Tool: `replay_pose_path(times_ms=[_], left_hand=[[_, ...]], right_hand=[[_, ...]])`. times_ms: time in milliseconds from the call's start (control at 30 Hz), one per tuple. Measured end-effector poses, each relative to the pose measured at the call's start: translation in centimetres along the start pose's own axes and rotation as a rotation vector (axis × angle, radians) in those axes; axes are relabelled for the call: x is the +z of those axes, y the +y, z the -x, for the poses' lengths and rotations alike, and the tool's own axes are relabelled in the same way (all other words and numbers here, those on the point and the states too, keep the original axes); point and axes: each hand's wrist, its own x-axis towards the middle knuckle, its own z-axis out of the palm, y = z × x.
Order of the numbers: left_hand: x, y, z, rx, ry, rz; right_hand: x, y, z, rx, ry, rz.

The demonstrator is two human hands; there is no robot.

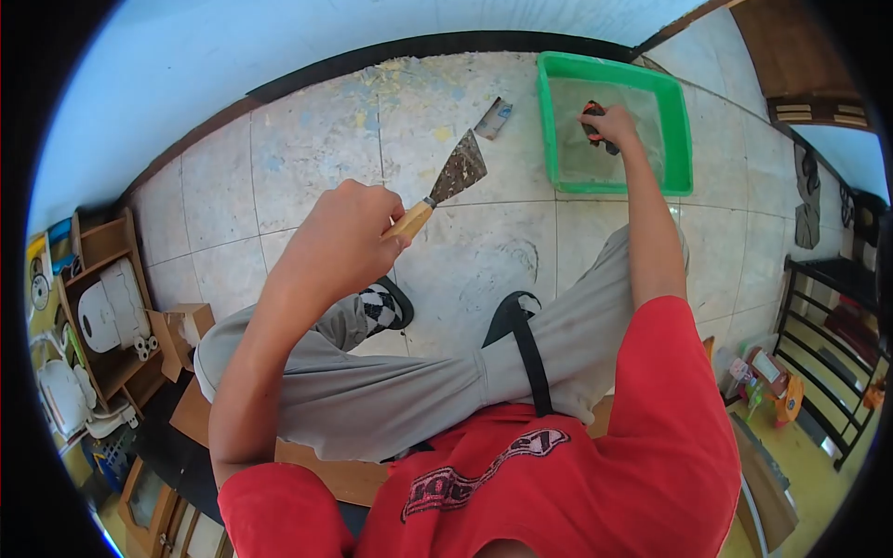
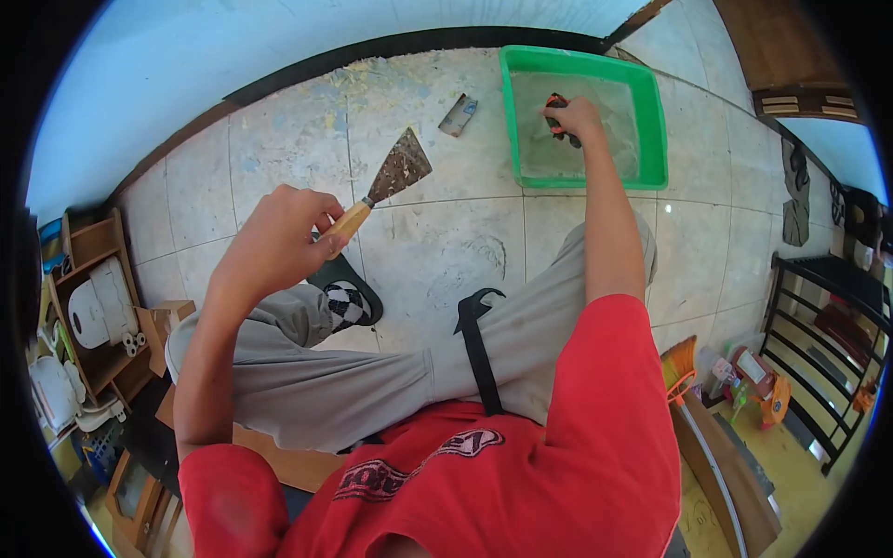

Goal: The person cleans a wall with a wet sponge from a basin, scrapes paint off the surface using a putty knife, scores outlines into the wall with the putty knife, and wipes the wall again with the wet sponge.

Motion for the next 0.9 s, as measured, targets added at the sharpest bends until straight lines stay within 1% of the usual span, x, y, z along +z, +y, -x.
replay_pose_path(times_ms=[67, 100, 167, 300, 367, 433, 467, 500, 533, 567, 600, 633, 667, 700, 733, 767, 800, 833, 900], left_hand=[[-0.6, 0.5, 0.3, -0.001, 0.002, -0.013], [-0.8, 0.8, 0.3, -0.008, 0.014, -0.033], [-1.1, 0.8, 0.3, 0.011, 0.019, -0.022], [-1.3, 0.9, 0.2, 0.004, 0.055, -0.073], [-1.5, 0.7, -0.1, -0.017, 0.049, -0.088], [-1.2, 0.4, -0.1, -0.062, 0.051, -0.109], [-0.9, 0.1, -0.4, -0.061, 0.027, -0.147], [-1.0, -0.5, -0.9, -0.074, 0.030, -0.191], [-0.4, -1.4, -0.9, -0.024, 0.101, -0.175], [-0.5, -1.6, -0.9, -0.016, 0.088, -0.242], [-1.2, -1.1, -0.5, -0.013, 0.055, -0.251], [-1.3, -1.0, -0.3, 0.003, 0.033, -0.252], [-1.5, -1.1, -0.1, 0.010, 0.015, -0.217], [-2.1, -0.8, 0.3, -0.013, -0.024, -0.198], [-2.2, -0.9, 0.4, -0.021, 0.011, -0.191], [-2.0, -1.3, 0.5, -0.023, -0.042, -0.209], [-1.8, -1.7, 0.7, -0.022, -0.102, -0.223], [-1.7, -2.2, 0.9, -0.029, -0.074, -0.211], [-1.3, -2.8, 1.9, -0.032, -0.108, -0.177]], right_hand=[[0.7, 0.8, -0.6, -0.023, 0.111, 0.200], [1.2, 1.3, -0.9, -0.017, 0.113, 0.203], [2.2, 2.4, -1.0, 0.054, 0.196, 0.202], [2.0, 2.3, -0.1, 0.076, 0.142, 0.171], [2.1, 2.1, 0.0, 0.043, 0.233, 0.239], [2.3, 2.3, -0.3, 0.058, 0.154, 0.193], [2.5, 2.9, -0.5, 0.002, 0.135, 0.199], [3.3, 4.1, -1.5, -0.081, 0.194, 0.218], [3.4, 4.0, -1.7, -0.054, 0.225, 0.141], [3.3, 3.6, -1.7, -0.019, 0.193, 0.056], [3.4, 3.5, -2.5, 0.057, 0.153, 0.076], [3.0, 3.4, -1.7, -0.009, 0.133, 0.145], [4.8, 6.5, -6.3, 0.089, 0.197, -0.003], [3.5, 4.8, -4.8, 0.054, 0.283, -0.023], [2.1, 2.7, -2.5, 0.033, 0.360, -0.040], [1.0, 0.6, -1.4, 0.006, 0.375, -0.035], [0.0, -1.0, -0.3, -0.061, 0.499, -0.100], [-1.4, -3.0, 0.1, -0.137, 0.621, -0.163], [-3.5, -6.9, 0.3, -0.432, 0.764, -0.275]])
